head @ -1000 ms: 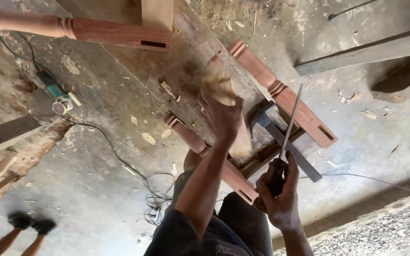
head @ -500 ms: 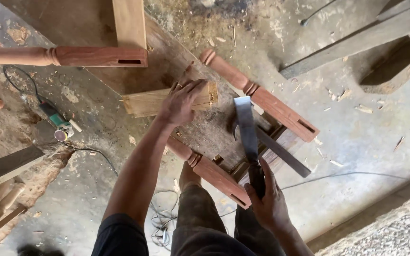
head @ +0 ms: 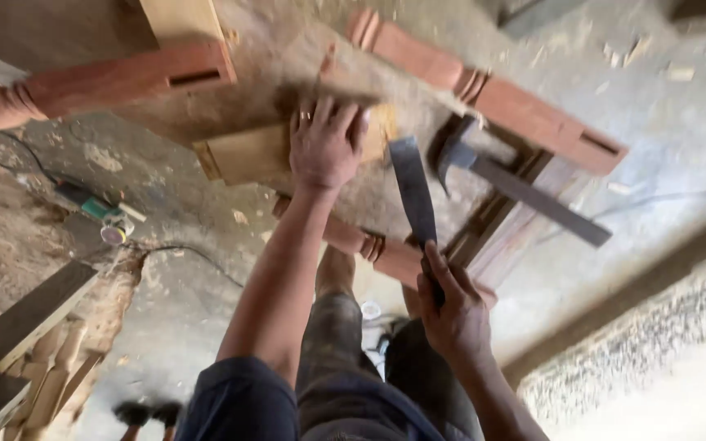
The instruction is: The person places a rectangular wooden block into the mortise of a wooden chair frame on the workbench and hammers it to seat the joint, using a mallet block to drive it. They then hold the block steady and scrape or pare its surface with a chisel, working the fitted piece by hand.
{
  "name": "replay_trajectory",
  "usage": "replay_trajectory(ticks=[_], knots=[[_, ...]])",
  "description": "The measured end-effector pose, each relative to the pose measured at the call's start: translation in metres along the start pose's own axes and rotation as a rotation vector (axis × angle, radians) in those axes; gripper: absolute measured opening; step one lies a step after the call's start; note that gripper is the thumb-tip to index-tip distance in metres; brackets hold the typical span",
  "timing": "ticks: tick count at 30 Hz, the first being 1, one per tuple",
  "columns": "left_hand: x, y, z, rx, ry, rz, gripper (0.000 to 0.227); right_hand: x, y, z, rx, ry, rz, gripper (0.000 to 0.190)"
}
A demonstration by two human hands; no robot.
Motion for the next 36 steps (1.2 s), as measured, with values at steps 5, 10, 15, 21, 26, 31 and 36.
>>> replay_trajectory(ticks=[5,10,15,21,26,31,36], knots=[[0.01,-0.003,-0.002,0.014,-0.021,-0.045,0.029,0.018,-0.009,-0.004,-0.027,-0.104,-0.03,0.047],[0.005,-0.004,-0.001,0.017,-0.008,-0.027,0.027,0.026,-0.001,-0.011,-0.024,-0.135,-0.056,0.045],[0.001,0.005,0.005,-0.013,-0.038,0.094,0.022,0.025,0.017,-0.035,-0.011,-0.042,-0.02,0.037],[-0.002,0.017,0.013,0.0,-0.11,0.251,0.019,0.035,0.014,-0.03,-0.089,0.043,-0.015,0.045],[0.013,0.008,0.007,-0.014,-0.039,0.091,0.018,0.042,0.012,-0.027,-0.162,-0.128,-0.091,0.042],[-0.001,0.003,0.003,-0.112,0.069,-0.099,0.021,0.028,0.016,-0.036,-0.026,-0.069,-0.104,0.045],[0.005,0.006,0.004,-0.013,-0.051,0.166,0.022,0.033,0.014,-0.033,-0.092,-0.045,-0.061,0.042]])
Point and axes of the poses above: each hand's wrist, its own x-axis towards the middle knuckle, its own y-axis out of the back of the hand, z = x × y, the point moved 7 cm from there along x, towards the middle knuckle, and after that the axes turned 1 degree about -y, right-handed, at the moved point
